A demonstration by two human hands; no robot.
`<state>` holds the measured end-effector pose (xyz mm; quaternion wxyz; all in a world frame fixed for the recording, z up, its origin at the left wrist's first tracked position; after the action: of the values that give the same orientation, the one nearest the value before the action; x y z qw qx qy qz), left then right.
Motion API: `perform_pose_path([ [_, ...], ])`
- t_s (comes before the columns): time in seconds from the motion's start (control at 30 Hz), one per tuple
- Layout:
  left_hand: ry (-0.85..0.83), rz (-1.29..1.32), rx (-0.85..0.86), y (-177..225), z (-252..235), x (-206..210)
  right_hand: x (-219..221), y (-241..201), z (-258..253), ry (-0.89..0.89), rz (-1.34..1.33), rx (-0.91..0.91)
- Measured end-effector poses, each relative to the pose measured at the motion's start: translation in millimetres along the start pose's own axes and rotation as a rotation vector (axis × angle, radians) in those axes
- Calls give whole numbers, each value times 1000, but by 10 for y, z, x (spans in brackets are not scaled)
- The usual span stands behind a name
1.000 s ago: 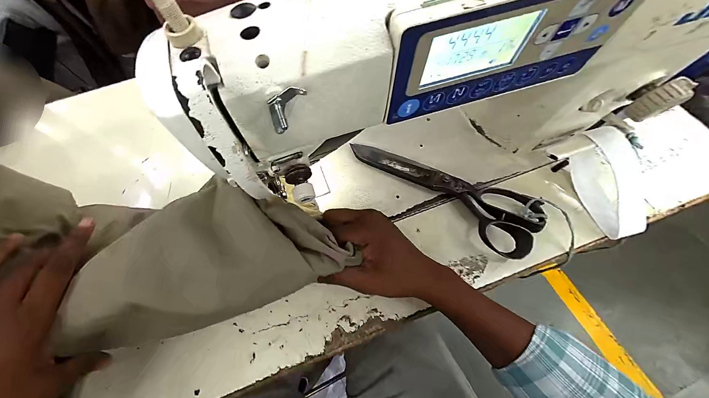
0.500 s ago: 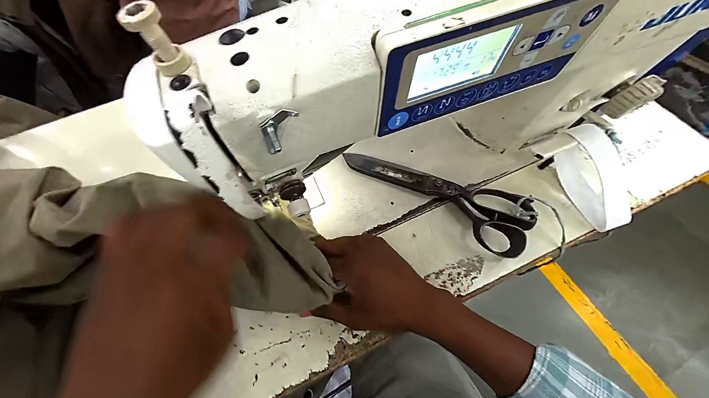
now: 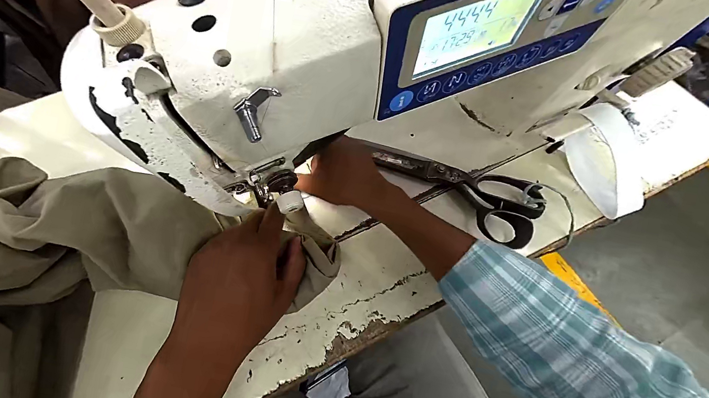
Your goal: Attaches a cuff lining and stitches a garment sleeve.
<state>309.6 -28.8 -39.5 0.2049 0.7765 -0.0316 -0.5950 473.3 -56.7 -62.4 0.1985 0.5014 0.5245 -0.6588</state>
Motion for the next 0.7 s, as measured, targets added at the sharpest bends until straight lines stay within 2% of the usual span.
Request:
perform_pose_path([
  [0.23, -89, 7, -45, 56, -17, 170, 120, 120, -270, -115, 32, 70],
  [0.4, -92, -16, -72, 88, -7, 182, 42, -14, 115, 115, -50, 49],
  [0.47, -7, 34, -77, 59, 24, 158, 74, -104, 366, 187, -148, 18],
  [0.57, 229, 232, -70, -52, 177, 114, 194, -141, 673, 180, -233, -14],
  [0.7, 424, 457, -104, -161, 237, 41, 286, -149, 764, 180, -51, -108],
])
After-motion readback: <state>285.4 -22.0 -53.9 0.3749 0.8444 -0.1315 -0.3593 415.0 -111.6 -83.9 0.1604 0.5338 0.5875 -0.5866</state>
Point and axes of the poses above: each hand's wrist, its own z-axis away from the middle knuckle, its own x-axis out of the palm, y = z × x, the point moved 7 cm from there along -z, towards the middle knuckle, and after that the axes turned 15 degrees about z, right-handed, at the moved point
